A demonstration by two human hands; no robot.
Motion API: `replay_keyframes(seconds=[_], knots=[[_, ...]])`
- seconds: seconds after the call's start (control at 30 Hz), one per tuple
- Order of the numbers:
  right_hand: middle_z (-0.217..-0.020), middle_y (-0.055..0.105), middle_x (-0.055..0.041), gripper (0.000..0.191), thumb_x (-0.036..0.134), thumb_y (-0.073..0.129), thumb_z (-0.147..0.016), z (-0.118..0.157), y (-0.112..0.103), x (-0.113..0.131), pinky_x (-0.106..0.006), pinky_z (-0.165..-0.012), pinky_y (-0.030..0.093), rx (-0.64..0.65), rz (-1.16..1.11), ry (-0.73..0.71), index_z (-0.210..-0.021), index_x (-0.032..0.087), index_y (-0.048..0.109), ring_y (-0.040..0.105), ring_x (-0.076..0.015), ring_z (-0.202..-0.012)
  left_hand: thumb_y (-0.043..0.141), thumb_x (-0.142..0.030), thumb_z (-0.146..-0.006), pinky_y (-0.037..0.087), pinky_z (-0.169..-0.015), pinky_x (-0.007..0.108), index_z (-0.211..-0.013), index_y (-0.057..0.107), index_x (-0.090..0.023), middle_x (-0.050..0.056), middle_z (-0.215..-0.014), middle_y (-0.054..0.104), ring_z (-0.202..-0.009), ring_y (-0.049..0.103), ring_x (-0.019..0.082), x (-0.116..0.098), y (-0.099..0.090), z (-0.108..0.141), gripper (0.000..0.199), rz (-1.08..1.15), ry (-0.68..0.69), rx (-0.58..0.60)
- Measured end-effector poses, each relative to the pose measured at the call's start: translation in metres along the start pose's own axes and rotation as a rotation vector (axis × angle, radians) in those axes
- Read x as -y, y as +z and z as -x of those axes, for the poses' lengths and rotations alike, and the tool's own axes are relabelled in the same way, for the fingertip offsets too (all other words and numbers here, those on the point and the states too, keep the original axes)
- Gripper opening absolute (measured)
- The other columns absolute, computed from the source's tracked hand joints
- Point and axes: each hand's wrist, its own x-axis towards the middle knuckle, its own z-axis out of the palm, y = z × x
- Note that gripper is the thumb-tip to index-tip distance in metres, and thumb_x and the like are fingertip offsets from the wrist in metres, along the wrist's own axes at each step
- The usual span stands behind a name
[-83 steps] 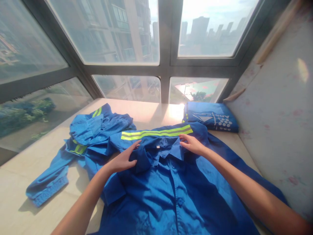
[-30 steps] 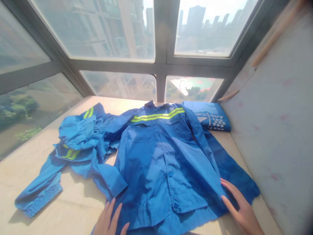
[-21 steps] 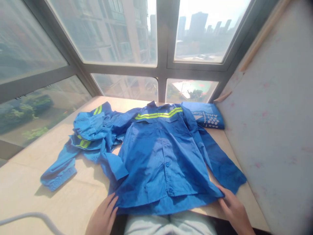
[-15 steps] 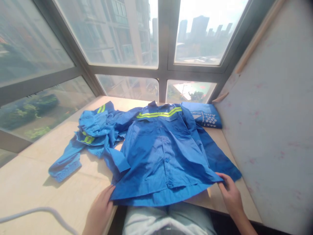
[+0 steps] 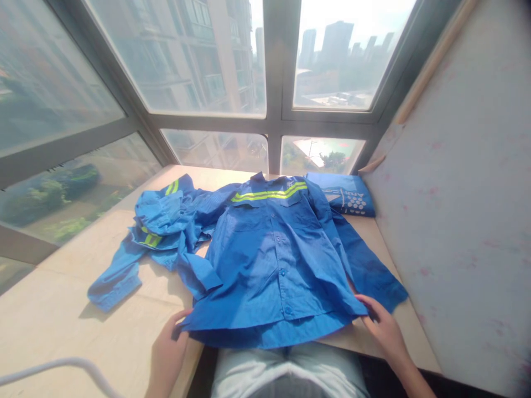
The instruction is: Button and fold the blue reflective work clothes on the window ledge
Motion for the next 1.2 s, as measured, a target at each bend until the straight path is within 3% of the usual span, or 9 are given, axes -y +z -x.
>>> replay_keyframes(seconds=[0.1, 0.23, 0.33, 0.43, 0.53, 0.77, 1.07, 1.13, 1.2], knots=[[-0.106, 0.075, -0.0081, 0.037, 0.046, 0.06, -0.076, -0.013, 0.0, 0.008, -0.04, -0.091, 0.056, -0.15, 0.101, 0.045, -0.1, 0.021, 0.072, 0.069, -0.0299, -0.103, 0.053, -0.031, -0.057, 0.061, -0.073, 0.034, -0.088, 0.07, -0.022, 0.004, -0.088, 0.078, -0.083, 0.074, 0.027, -0.009, 0.004, -0.007, 0.036, 0.135, -0.035, 0.023], [-0.105, 0.075, -0.0082, 0.038, 0.045, 0.061, -0.075, -0.041, -0.006, 0.038, -0.038, -0.087, 0.056, -0.093, 0.136, -0.019, -0.1, 0.02, 0.072, 0.07, -0.0292, -0.099, 0.053, -0.028, -0.055, 0.061, -0.075, 0.034, -0.087, 0.071, -0.022, 0.004, -0.088, 0.078, -0.084, 0.074, 0.027, -0.022, 0.001, -0.026, 0.037, 0.192, -0.086, 0.014], [-0.105, 0.075, -0.0071, 0.036, 0.036, 0.056, -0.072, -0.057, -0.021, 0.063, -0.038, -0.09, 0.055, -0.114, 0.174, -0.041, -0.1, 0.02, 0.072, 0.07, -0.0287, -0.099, 0.054, -0.028, -0.06, 0.06, -0.08, 0.035, -0.094, 0.073, -0.022, 0.003, -0.094, 0.078, -0.093, 0.072, 0.027, -0.03, -0.013, -0.039, 0.04, 0.165, -0.088, -0.113], [-0.112, 0.073, -0.0062, 0.042, 0.028, 0.049, -0.068, -0.058, -0.042, 0.084, -0.041, -0.099, 0.05, -0.326, 0.218, -0.109, -0.103, 0.021, 0.072, 0.067, -0.029, -0.106, 0.056, -0.031, -0.07, 0.056, -0.094, 0.039, -0.104, 0.073, -0.023, 0.002, -0.105, 0.076, -0.105, 0.069, 0.027, -0.031, -0.029, -0.039, 0.039, 0.153, -0.037, -0.249], [-0.122, 0.068, -0.007, 0.048, 0.025, 0.045, -0.067, -0.047, -0.057, 0.089, -0.042, -0.111, 0.042, -0.465, 0.233, -0.207, -0.108, 0.019, 0.07, 0.061, -0.0294, -0.119, 0.055, -0.036, -0.074, 0.048, -0.108, 0.042, -0.105, 0.073, -0.025, 0.001, -0.114, 0.074, -0.115, 0.066, 0.028, -0.024, -0.034, -0.026, 0.038, 0.133, 0.028, -0.199], [-0.13, 0.068, -0.0051, 0.052, 0.037, 0.045, -0.08, -0.038, -0.069, 0.028, -0.039, -0.11, 0.044, -0.197, 0.197, 0.013, -0.123, 0.021, 0.068, 0.06, -0.0288, -0.125, 0.059, -0.032, -0.064, 0.057, -0.097, 0.037, -0.092, 0.077, -0.028, 0.001, -0.103, 0.078, -0.106, 0.071, 0.028, 0.011, -0.02, 0.002, 0.034, 0.032, 0.049, 0.25], [-0.125, 0.071, -0.0042, 0.057, 0.031, 0.047, -0.07, -0.035, -0.058, -0.008, -0.038, -0.099, 0.054, 0.136, 0.461, -0.161, -0.122, 0.024, 0.071, 0.067, -0.0277, -0.114, 0.065, -0.044, -0.072, 0.057, -0.093, 0.036, -0.117, 0.073, -0.022, 0.007, -0.114, 0.076, -0.102, 0.071, 0.027, -0.005, -0.012, -0.001, 0.051, -0.054, 0.073, 0.668], [-0.123, 0.071, -0.006, 0.058, 0.029, 0.046, -0.069, -0.034, -0.05, -0.014, -0.039, -0.098, 0.054, 0.132, 0.483, -0.184, -0.121, 0.023, 0.07, 0.068, -0.0277, -0.113, 0.057, -0.049, -0.081, 0.058, -0.089, 0.036, -0.12, 0.071, -0.022, 0.007, -0.107, 0.077, -0.096, 0.072, 0.026, -0.018, -0.014, -0.028, 0.05, -0.084, 0.093, 0.631], [-0.121, 0.072, -0.0076, 0.056, 0.029, 0.045, -0.069, -0.034, -0.038, -0.02, -0.04, -0.098, 0.054, 0.131, 0.483, -0.212, -0.118, 0.021, 0.071, 0.067, -0.028, -0.113, 0.049, -0.047, -0.087, 0.055, -0.095, 0.037, -0.118, 0.071, -0.021, 0.008, -0.112, 0.075, -0.104, 0.069, 0.026, -0.03, -0.015, -0.07, 0.046, -0.147, 0.16, 0.437]])
